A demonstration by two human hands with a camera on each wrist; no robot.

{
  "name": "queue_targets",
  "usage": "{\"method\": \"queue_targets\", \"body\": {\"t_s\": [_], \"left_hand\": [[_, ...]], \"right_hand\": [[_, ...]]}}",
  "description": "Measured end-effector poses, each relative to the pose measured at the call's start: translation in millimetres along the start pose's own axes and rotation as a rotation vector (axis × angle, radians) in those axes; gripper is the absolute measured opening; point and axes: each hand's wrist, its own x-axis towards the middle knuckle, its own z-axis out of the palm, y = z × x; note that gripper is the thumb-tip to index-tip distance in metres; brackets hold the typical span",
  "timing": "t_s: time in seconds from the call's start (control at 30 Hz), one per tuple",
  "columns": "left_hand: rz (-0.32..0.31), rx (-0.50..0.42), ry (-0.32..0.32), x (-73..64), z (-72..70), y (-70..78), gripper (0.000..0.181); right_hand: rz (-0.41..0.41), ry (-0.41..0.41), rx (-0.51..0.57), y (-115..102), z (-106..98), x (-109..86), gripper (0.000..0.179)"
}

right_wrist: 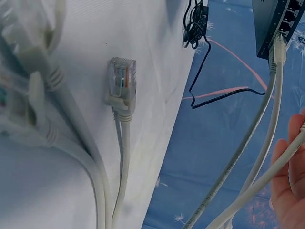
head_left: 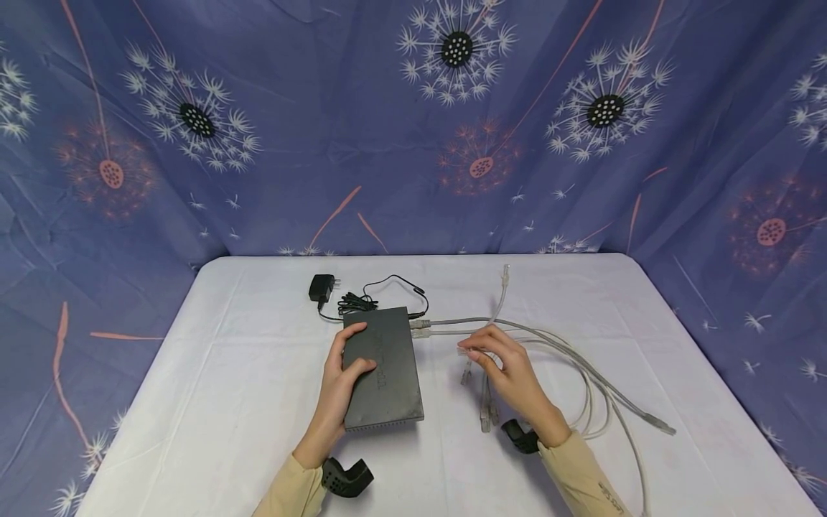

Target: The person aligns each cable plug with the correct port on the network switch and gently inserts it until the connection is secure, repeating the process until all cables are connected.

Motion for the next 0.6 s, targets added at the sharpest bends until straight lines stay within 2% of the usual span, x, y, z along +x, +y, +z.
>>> {"method": "queue_targets", "body": {"t_s": [0.27, 0.5, 0.6], "left_hand": [[-0.007, -0.003, -0.010, -0.6, 0.7, 0.9, 0.058], [-0.009, 0.002, -0.014, -0.6, 2.4, 1.1, 0.059], [-0.009, 0.003, -0.016, -0.8, 3.1, 1.0, 0.058]], "right_hand": [[-0.040, 0.002, -0.026, 1.2, 2.2, 1.4, 0.033], [-0.012, 0.022, -0.083, -1.9, 3.7, 3.8, 0.032], [0.011, 0.017, -0.073, -2.4, 3.6, 4.4, 0.028]]}}
